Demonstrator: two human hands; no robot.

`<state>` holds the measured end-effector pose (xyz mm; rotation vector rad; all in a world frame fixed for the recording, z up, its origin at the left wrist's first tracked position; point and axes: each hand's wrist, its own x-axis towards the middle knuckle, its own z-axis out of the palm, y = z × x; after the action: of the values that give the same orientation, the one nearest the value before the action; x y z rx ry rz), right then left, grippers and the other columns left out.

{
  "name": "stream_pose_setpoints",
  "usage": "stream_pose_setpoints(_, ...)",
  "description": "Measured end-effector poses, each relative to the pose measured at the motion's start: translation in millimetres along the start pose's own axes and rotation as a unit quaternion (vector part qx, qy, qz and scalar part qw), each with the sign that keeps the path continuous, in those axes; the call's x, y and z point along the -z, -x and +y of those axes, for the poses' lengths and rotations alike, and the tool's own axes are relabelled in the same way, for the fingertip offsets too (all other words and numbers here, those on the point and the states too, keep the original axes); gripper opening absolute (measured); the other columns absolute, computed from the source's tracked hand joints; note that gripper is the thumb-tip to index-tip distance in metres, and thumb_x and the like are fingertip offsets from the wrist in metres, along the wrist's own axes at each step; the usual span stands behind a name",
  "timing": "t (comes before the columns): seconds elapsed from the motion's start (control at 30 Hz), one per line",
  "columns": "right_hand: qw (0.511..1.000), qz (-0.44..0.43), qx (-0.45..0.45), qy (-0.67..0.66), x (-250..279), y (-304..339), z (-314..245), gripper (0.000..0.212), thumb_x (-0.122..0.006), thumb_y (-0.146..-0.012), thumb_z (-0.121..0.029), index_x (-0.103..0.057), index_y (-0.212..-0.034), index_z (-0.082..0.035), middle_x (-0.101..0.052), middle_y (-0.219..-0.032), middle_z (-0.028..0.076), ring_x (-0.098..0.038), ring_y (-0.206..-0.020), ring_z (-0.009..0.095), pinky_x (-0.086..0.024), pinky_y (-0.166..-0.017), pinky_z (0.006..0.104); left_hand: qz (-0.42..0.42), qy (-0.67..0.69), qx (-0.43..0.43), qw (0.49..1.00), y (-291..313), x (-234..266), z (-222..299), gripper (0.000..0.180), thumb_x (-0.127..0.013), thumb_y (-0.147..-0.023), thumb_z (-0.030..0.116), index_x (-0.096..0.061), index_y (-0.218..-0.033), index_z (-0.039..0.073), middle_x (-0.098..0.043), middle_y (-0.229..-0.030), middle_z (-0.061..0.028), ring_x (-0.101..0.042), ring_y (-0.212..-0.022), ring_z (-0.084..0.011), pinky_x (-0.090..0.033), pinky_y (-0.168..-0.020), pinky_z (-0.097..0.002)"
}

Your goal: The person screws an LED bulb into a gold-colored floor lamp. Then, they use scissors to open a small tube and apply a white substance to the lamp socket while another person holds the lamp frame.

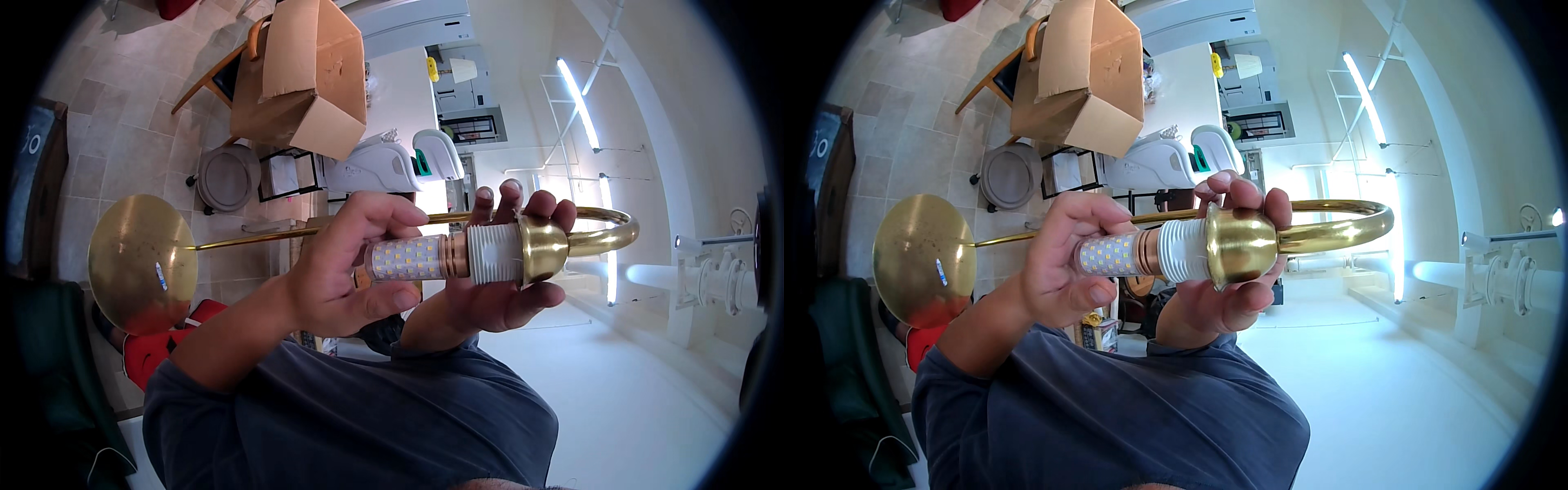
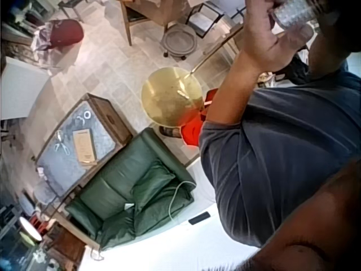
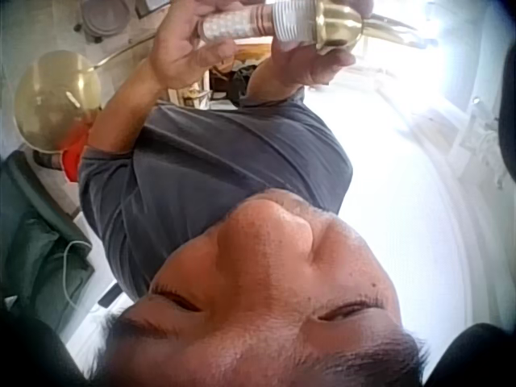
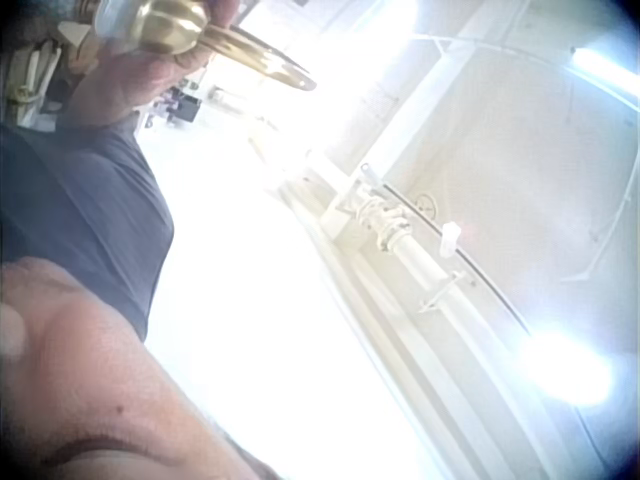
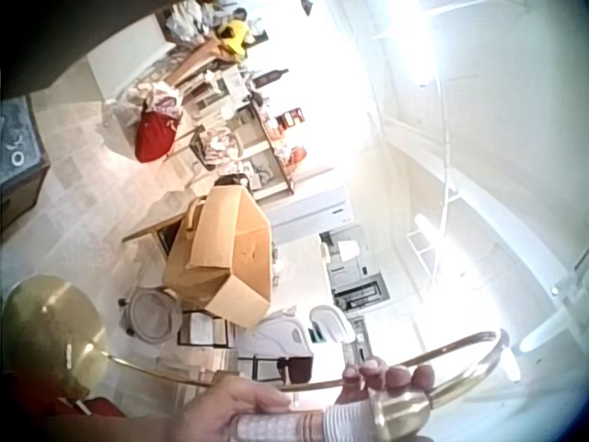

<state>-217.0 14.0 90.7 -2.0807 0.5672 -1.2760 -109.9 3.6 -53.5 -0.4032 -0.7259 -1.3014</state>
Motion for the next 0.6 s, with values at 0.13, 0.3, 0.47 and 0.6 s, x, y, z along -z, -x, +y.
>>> stream_pose_setpoints(0.13, 1.000, 0.002, 0.000, 0.007, 1, 1, -2, 0.081, -0.062, -0.092, -0.054, -0.031, -0.150, -0.007, -0.043, -0.147, 0.014, -0.044, -0.132, 0.036, -0.038, -0.111, 0.0508, 0.005, 0.015, 0.004, 1.000, 2, -1, -2, 0.061, -0.074, -0.090, 0.033, -0.040, -0.131, 0.001, -0.051, -0.102, -0.0062, -0.050, -0.089, -0.0102, -0.044, -0.079, -0.0255)
stream_pose_setpoints(0.3, 0.999, 0.000, -0.002, 0.039, 0, 2, -4, 0.092, -0.066, -0.089, -0.055, -0.024, -0.153, -0.005, -0.034, -0.152, 0.019, -0.040, -0.136, 0.038, -0.036, -0.113, 0.0514, -0.001, 0.005, 0.004, 1.000, 0, 0, 0, 0.064, -0.076, -0.089, 0.032, -0.040, -0.131, 0.001, -0.051, -0.103, -0.0065, -0.050, -0.090, -0.0106, -0.045, -0.080, -0.0257)
stream_pose_setpoints(0.47, 0.992, 0.069, -0.052, 0.092, -16, 6, -2, 0.114, -0.077, -0.077, -0.060, -0.015, -0.155, -0.003, -0.029, -0.154, 0.025, -0.041, -0.136, 0.038, -0.037, -0.113, 0.0491, 0.013, -0.006, -0.006, 1.000, -1, 1, -2, 0.063, -0.077, -0.087, 0.030, -0.042, -0.130, 0.000, -0.054, -0.103, -0.0079, -0.054, -0.091, -0.0123, -0.047, -0.080, -0.0272)
stream_pose_setpoints(0.6, 0.981, 0.095, -0.133, 0.103, -22, 11, -2, 0.131, -0.083, -0.068, -0.061, -0.008, -0.154, 0.004, -0.035, -0.150, 0.028, -0.046, -0.133, 0.037, -0.040, -0.111, 0.0440, 0.013, -0.062, -0.022, 0.998, -3, 4, -3, 0.063, -0.079, -0.085, 0.028, -0.045, -0.129, -0.001, -0.059, -0.102, -0.0094, -0.059, -0.089, -0.0145, -0.050, -0.078, -0.0289)
